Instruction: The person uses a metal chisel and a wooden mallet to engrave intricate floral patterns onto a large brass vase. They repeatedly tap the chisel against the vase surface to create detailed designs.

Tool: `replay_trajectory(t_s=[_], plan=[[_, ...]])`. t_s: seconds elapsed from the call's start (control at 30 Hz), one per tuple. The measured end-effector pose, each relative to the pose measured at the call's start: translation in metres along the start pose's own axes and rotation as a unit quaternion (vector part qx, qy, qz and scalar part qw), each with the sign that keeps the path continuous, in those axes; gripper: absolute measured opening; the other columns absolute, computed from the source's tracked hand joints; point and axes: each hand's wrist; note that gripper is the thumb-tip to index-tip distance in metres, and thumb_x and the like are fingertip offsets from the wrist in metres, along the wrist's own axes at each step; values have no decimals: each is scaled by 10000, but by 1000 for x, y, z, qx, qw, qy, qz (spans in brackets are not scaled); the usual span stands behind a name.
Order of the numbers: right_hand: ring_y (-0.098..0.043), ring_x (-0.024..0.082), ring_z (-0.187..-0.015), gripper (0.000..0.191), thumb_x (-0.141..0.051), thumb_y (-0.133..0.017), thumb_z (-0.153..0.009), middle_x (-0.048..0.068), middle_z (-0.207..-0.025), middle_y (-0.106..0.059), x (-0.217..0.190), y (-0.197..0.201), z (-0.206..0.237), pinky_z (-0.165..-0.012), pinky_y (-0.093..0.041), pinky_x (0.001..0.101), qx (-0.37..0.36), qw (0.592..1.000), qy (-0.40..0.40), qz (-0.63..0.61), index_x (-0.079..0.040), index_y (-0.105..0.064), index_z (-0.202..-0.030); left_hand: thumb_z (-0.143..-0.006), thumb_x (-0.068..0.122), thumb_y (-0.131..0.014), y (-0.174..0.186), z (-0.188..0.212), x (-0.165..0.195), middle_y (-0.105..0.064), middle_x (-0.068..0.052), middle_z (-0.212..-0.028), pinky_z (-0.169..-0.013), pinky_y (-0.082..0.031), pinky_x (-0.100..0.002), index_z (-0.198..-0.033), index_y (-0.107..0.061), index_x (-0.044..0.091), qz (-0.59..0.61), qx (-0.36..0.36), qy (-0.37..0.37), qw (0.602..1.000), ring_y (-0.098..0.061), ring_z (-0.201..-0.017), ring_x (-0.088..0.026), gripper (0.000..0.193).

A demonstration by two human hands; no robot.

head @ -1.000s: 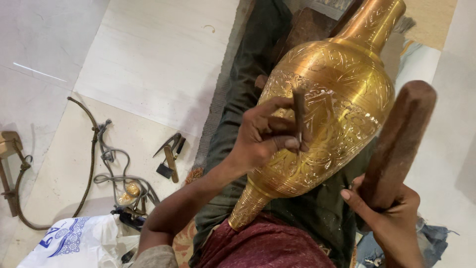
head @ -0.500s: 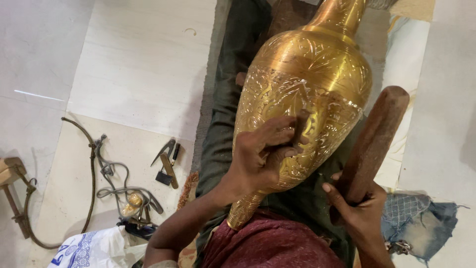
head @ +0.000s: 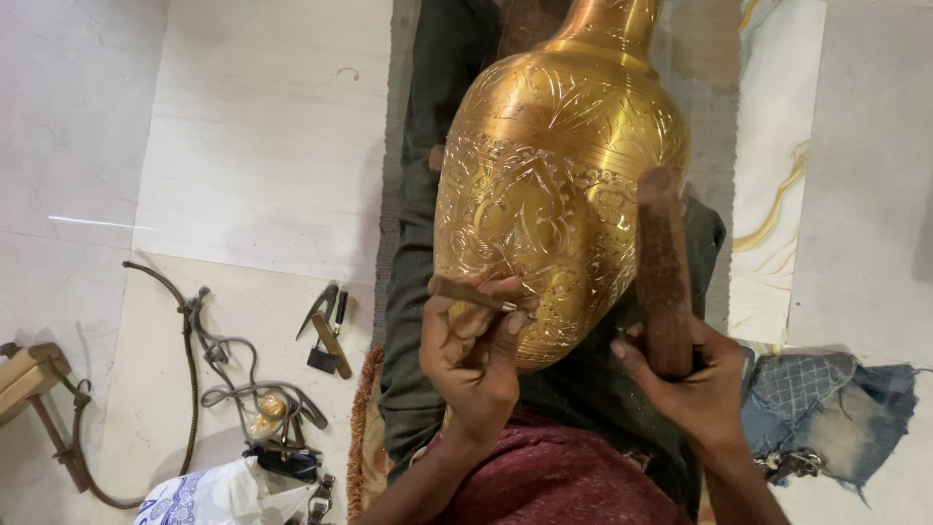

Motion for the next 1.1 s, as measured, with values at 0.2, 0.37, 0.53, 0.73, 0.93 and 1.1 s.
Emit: replay_trajectory(t_s=[0.2,0.37,0.53,0.73,0.93,1.1], plan=[[-583,78,-591,248,-128,-884,-765,53,-665,-673,-30,6,-24,-542,-459,257,-37,995,-53,75,-12,-736,-926,-1002,-121,-635,2,0,-10,-759,-204,-1108,-914,-681,-360,-1349,-493,-45,-21,12,-81,996,-773,-1048,-260,382],[-596,57,-607,275,-128,-872,-760,11,-684,-690,-42,4,-26,-556,-461,240,-49,998,7,31,-20,-743,-977,-1000,-116,-662,10,-11,-11,-776,-215,-1069,-824,-681,-365,-1354,-525,-48,64,50,-60,995,-792,-960,-261,385],[-583,74,-670,264,-107,-879,-779,35,-733,-683,-36,-3,-23,-605,-477,248,-35,999,-28,24,-12,-736,-980,-992,-68,-689,12,-29,-9,-773,-205,-1056,-821,-696,-370,-1340,-534,-52,63,40,-49,996,-794,-942,-243,381],[-659,73,-697,258,-102,-870,-780,26,-765,-725,-24,-6,-20,-635,-528,242,-14,1000,-24,-2,-22,-729,-981,-947,-124,-671,0,-39,-1,-777,-196,-1055,-798,-698,-351,-1273,-596,-72,0,-6,-51,999,-798,-942,-245,339],[-603,109,-570,255,-80,-880,-755,75,-691,-702,-14,-10,-15,-516,-471,264,-9,995,-100,28,-3,-724,-941,-956,-192,-646,-11,-46,13,-765,-196,-1093,-912,-683,-357,-1358,-579,-52,6,-87,-16,996,-777,-1029,-254,431],[-603,102,-557,199,-71,-852,-799,80,-716,-704,0,-17,0,-497,-455,259,43,993,-94,-54,17,-715,-912,-923,-163,-575,-12,-87,23,-740,-188,-1128,-844,-693,-333,-1373,-580,11,1,-279,-54,959,-787,-988,-242,482]])
Point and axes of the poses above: each hand's wrist, its own z-axis away from the middle knuckle, its own y-axis out of the back of the hand, x = y × z
